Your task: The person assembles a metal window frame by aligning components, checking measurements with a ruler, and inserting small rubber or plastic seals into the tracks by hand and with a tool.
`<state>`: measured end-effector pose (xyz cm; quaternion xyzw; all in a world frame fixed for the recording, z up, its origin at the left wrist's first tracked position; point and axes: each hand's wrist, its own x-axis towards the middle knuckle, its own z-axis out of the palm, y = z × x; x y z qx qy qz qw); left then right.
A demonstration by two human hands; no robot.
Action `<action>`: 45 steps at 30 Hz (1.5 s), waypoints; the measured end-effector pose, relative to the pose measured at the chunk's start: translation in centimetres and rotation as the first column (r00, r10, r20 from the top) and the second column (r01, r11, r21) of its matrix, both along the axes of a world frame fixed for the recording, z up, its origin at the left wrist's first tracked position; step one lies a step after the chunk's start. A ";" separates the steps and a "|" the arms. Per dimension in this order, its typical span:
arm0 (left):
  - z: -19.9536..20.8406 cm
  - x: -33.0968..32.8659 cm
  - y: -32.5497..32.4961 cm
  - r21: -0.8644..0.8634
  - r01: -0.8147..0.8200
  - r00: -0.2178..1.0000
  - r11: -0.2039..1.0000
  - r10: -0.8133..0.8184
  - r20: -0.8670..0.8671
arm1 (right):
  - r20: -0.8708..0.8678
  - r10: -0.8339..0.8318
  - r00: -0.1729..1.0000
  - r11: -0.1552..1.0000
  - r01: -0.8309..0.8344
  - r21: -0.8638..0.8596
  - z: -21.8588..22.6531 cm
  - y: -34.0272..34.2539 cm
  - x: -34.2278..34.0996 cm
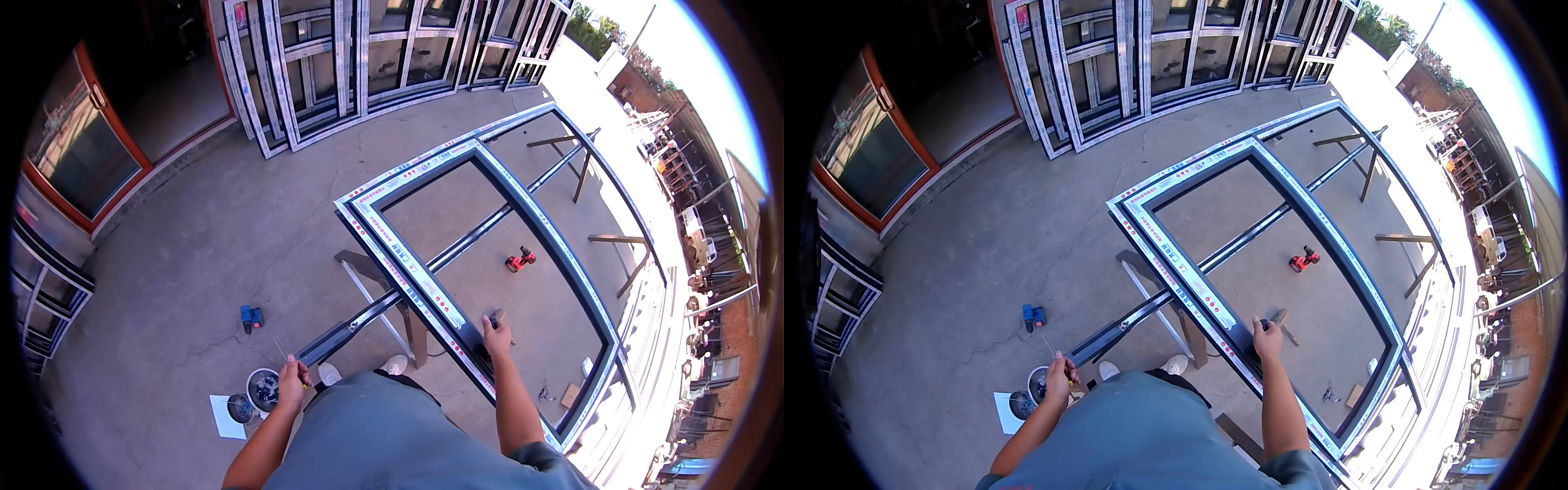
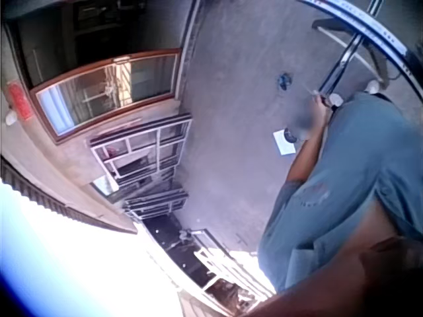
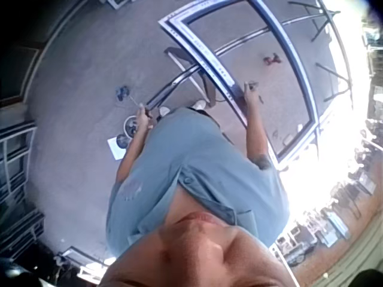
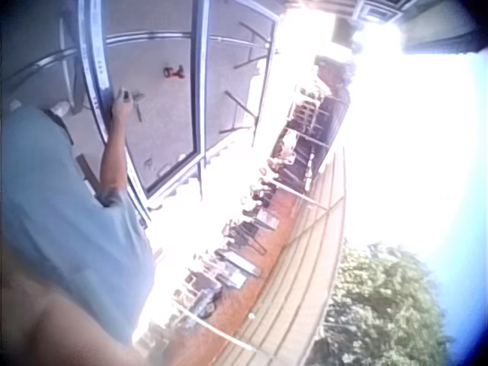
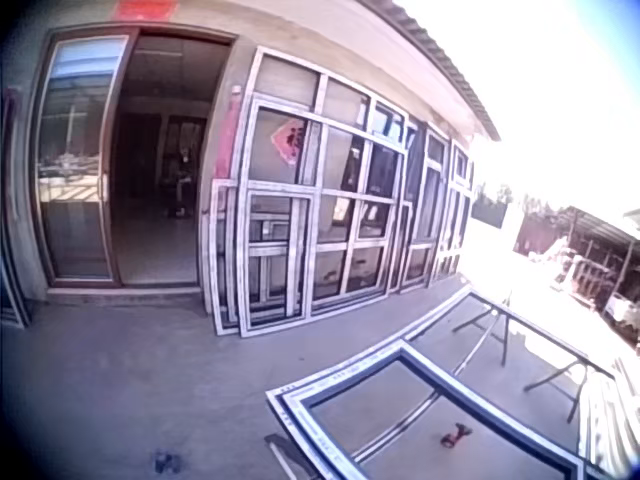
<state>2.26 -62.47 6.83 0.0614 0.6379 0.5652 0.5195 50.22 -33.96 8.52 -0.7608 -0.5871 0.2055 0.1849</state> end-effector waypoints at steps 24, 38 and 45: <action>-0.2 0.1 0.2 0.003 -0.011 0.996 1.000 0.011 -0.094 | 0.310 -0.013 0.951 1.000 0.018 -0.014 1.3 -1.3 -2.7; -1.3 4.3 3.0 0.049 0.039 0.983 0.998 -0.029 -0.184 | 0.169 0.549 0.819 0.835 -0.528 -0.153 3.2 -2.3 -2.5; -2.1 5.8 1.6 0.030 0.003 0.975 1.000 0.004 -0.224 | 0.000 0.252 0.968 0.966 -0.252 -0.062 1.6 -1.5 -2.1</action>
